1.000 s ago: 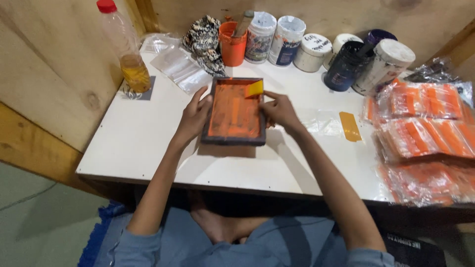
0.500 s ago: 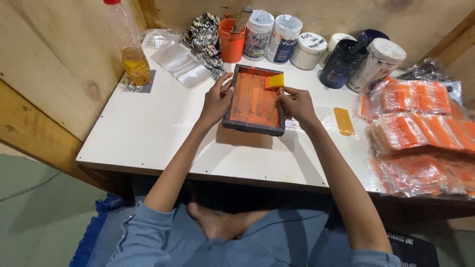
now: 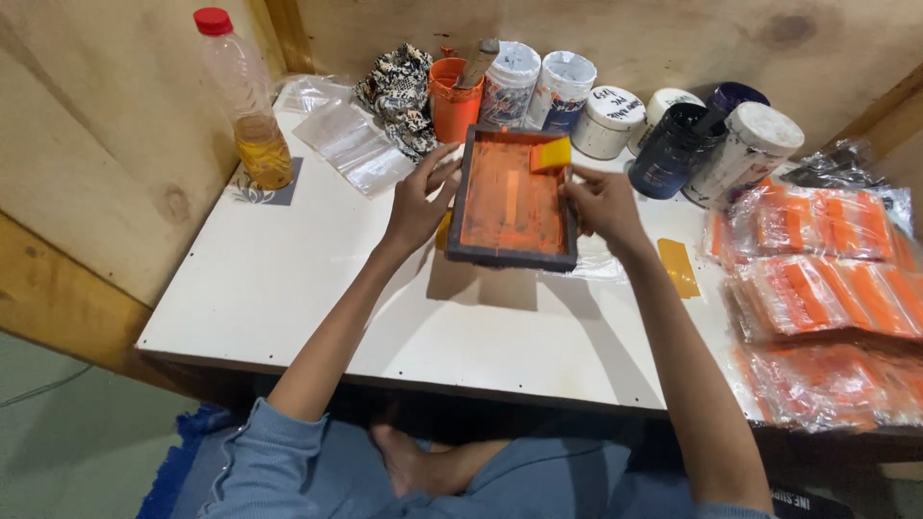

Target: The person is manually screen printing a design onto small plastic bags using a small frame, orange ink, and a squeegee.

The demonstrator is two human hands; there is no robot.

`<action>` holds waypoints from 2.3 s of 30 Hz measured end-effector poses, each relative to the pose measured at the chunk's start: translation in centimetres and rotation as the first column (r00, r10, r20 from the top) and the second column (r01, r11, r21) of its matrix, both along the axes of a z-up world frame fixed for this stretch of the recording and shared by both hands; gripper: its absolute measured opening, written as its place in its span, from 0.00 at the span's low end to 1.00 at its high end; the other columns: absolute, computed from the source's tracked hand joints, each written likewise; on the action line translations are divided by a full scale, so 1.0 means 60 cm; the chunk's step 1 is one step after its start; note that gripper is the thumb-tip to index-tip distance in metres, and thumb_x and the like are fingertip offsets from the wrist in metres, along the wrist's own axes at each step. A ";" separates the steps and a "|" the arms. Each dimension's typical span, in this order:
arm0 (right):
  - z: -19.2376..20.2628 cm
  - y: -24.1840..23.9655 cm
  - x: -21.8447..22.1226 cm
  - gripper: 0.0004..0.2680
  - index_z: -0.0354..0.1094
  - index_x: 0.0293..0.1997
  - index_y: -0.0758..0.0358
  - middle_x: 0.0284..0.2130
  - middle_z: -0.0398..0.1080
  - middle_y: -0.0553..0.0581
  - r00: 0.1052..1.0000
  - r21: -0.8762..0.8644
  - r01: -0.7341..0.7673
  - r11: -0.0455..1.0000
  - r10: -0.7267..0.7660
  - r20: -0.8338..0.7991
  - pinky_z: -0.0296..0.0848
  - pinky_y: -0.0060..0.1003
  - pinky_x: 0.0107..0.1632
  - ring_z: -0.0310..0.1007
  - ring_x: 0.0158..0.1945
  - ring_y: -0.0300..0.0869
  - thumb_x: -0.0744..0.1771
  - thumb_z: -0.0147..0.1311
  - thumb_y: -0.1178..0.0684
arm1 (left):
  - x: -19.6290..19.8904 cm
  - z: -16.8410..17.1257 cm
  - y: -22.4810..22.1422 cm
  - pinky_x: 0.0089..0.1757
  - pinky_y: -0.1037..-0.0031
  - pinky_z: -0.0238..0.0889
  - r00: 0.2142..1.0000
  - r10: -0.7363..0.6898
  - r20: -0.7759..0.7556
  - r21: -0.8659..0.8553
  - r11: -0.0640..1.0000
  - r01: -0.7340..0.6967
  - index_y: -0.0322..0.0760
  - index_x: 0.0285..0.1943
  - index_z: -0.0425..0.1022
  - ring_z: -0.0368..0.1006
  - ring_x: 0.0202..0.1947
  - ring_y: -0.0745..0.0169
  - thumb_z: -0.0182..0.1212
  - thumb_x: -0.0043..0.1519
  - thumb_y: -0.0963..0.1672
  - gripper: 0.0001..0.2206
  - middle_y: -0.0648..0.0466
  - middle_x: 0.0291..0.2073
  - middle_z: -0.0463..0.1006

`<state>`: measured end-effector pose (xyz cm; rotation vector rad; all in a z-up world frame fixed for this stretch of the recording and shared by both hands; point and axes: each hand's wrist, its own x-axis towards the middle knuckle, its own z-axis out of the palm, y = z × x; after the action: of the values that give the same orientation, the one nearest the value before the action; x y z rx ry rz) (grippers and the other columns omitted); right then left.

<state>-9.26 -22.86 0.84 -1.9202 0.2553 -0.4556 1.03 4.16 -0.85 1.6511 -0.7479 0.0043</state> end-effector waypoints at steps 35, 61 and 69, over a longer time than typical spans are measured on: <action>-0.047 0.142 0.000 0.19 0.69 0.62 0.72 0.29 0.74 0.65 0.989 -0.796 0.150 0.586 -0.075 0.131 0.75 0.48 0.29 0.77 0.27 0.55 0.66 0.61 0.53 | 0.022 -0.012 0.012 0.53 0.55 0.70 0.961 0.164 0.223 0.429 0.869 -0.248 0.41 0.67 0.68 0.71 0.59 0.46 0.57 0.66 0.41 0.19 0.46 0.49 0.79; 0.046 0.451 -0.101 0.17 0.52 0.74 0.46 0.71 0.60 0.47 0.548 -0.979 0.187 -0.082 0.836 0.035 0.73 0.42 0.71 0.59 0.74 0.34 0.74 0.44 0.51 | 0.236 -0.053 -0.058 0.21 0.66 0.66 0.577 -0.221 0.786 0.438 0.858 -0.269 0.35 0.47 0.74 0.75 0.33 0.53 0.58 0.64 0.41 0.06 0.49 0.38 0.79; 0.036 0.135 0.104 0.11 0.74 0.51 0.49 0.36 0.75 0.54 0.924 -0.914 -0.375 0.156 0.140 -0.355 0.79 0.55 0.43 0.78 0.43 0.55 0.64 0.61 0.50 | 0.143 -0.075 0.007 0.55 0.57 0.66 0.859 -0.195 0.473 0.486 0.871 -0.069 0.40 0.62 0.69 0.70 0.59 0.46 0.51 0.69 0.47 0.15 0.47 0.55 0.71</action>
<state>-3.00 -14.77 2.98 -3.2593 -0.4170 -0.1444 9.61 4.59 -5.34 2.1439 -1.2942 0.2329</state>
